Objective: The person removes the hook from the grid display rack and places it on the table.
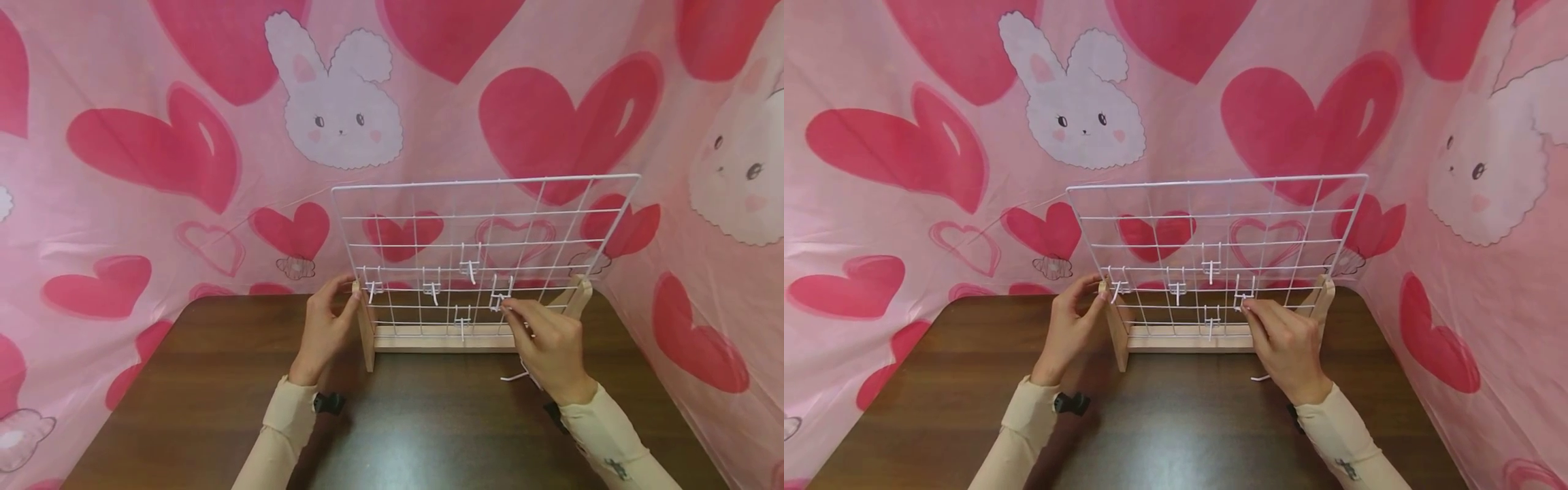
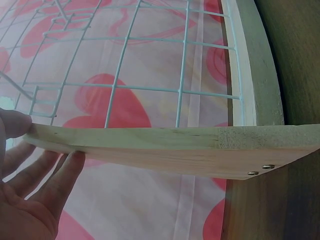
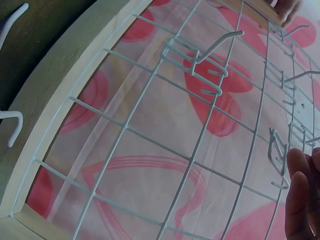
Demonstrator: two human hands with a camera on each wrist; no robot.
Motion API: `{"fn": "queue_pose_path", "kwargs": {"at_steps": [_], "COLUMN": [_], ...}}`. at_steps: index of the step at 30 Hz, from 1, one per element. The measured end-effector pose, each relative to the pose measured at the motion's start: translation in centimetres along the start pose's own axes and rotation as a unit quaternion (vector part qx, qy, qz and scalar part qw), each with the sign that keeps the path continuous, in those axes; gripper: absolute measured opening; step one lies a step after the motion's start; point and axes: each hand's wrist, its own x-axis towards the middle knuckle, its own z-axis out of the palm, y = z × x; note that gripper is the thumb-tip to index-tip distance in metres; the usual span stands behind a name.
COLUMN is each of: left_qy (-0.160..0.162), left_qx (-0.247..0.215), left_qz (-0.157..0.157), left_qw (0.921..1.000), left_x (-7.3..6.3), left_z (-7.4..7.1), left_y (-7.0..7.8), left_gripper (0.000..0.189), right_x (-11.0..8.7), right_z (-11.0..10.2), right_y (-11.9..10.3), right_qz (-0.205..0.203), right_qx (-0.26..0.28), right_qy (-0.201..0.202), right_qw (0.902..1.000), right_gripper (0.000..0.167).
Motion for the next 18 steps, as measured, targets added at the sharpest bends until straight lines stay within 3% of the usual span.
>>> {"fn": "queue_pose_path", "kwargs": {"at_steps": [8, 18], "left_qy": [0.007, -0.001], "left_qx": [-0.001, -0.001], "left_qz": [0.016, 0.009], "left_qw": [0.9998, 1.0000], "left_x": [0.0, 0.1], "left_z": [0.0, 0.0], "left_y": [-0.2, 0.0], "left_gripper": [0.030, 0.029], "right_x": [-0.3, -1.2], "right_z": [-0.1, 0.2], "right_y": [0.2, 0.1], "right_qz": [-0.007, -0.024], "right_qx": [-0.002, -0.019], "right_qy": [-0.008, -0.021], "right_qw": [0.9999, 0.9993], "right_gripper": [0.038, 0.040]}}
